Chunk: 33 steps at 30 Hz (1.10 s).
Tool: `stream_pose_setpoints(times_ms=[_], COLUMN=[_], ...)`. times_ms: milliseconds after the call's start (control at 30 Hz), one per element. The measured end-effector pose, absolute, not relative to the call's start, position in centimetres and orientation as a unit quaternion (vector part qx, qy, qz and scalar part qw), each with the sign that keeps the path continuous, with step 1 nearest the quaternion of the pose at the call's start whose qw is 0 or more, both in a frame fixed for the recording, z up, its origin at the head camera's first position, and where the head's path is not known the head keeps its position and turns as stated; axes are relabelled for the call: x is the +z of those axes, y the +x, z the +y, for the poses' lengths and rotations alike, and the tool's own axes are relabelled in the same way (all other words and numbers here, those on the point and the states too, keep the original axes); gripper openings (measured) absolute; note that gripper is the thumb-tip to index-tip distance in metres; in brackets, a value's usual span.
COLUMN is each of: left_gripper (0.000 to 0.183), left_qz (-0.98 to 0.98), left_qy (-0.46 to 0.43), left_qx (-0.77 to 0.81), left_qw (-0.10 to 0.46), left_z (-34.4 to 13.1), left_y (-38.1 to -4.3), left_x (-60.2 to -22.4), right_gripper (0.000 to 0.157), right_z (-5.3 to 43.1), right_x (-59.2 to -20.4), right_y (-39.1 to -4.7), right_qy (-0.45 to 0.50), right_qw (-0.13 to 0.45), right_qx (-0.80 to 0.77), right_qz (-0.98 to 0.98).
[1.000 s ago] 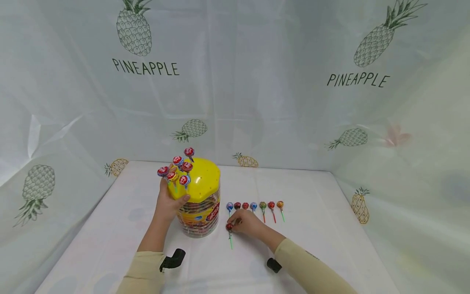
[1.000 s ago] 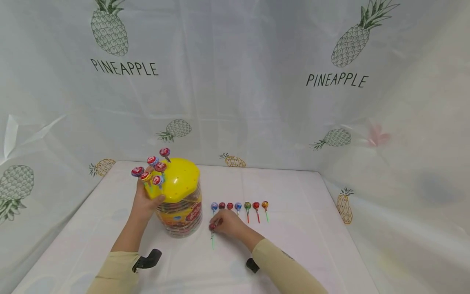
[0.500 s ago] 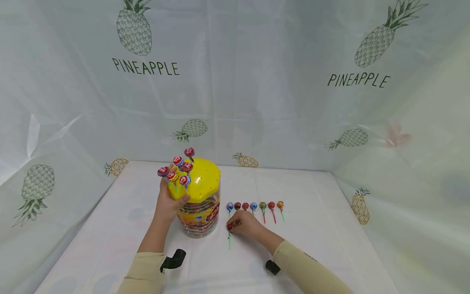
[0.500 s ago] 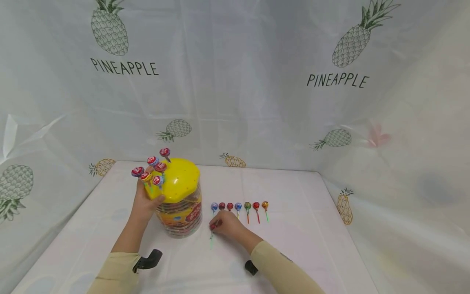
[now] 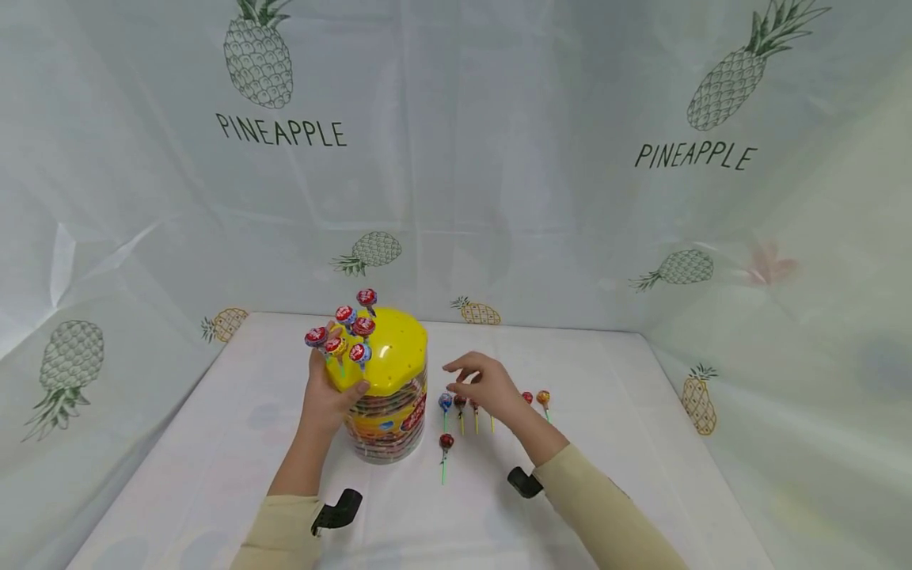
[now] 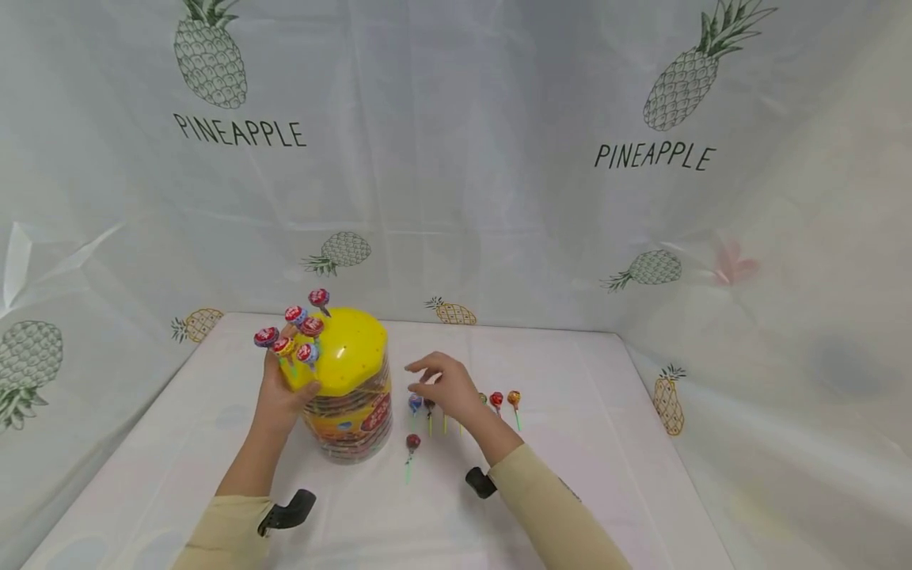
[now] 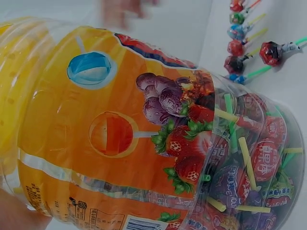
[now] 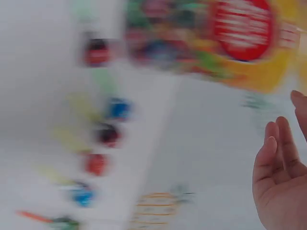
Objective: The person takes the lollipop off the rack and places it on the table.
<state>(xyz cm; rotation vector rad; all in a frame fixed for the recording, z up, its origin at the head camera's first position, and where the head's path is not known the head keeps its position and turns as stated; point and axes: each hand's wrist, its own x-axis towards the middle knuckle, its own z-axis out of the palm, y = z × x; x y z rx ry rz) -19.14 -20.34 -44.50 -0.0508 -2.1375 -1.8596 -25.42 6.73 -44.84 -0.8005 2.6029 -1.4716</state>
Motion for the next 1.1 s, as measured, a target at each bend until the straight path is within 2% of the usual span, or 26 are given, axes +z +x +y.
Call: stream_pose_setpoints(times_ms=[200, 500, 667, 1100], left_gripper=[0.09, 0.09, 0.09, 0.089], left_qz=[-0.755, -0.761, -0.765, -0.77], left_qy=[0.004, -0.013, -0.011, -0.001], left_qx=[-0.637, -0.62, -0.615, -0.61], left_qw=[0.156, 0.191, 0.191, 0.188], left_z=[-19.8, -19.3, -19.2, -19.3], left_y=[-18.6, -18.0, -17.9, -17.8], left_x=[-44.5, -44.5, -44.6, -44.8], right_gripper=[0.026, 0.027, 0.024, 0.033], right_z=[5.2, 1.8, 0.2, -2.4], right_x=[-39.6, -35.8, -34.8, -33.2], right_y=[-25.4, -25.9, -26.2, -26.6], right_qy=[-0.276, -0.311, -0.327, -0.334], right_qw=[-0.013, -0.025, -0.006, 0.049], right_qx=[-0.548, -0.595, -0.612, -0.605], right_qz=[0.79, 0.741, 0.72, 0.721])
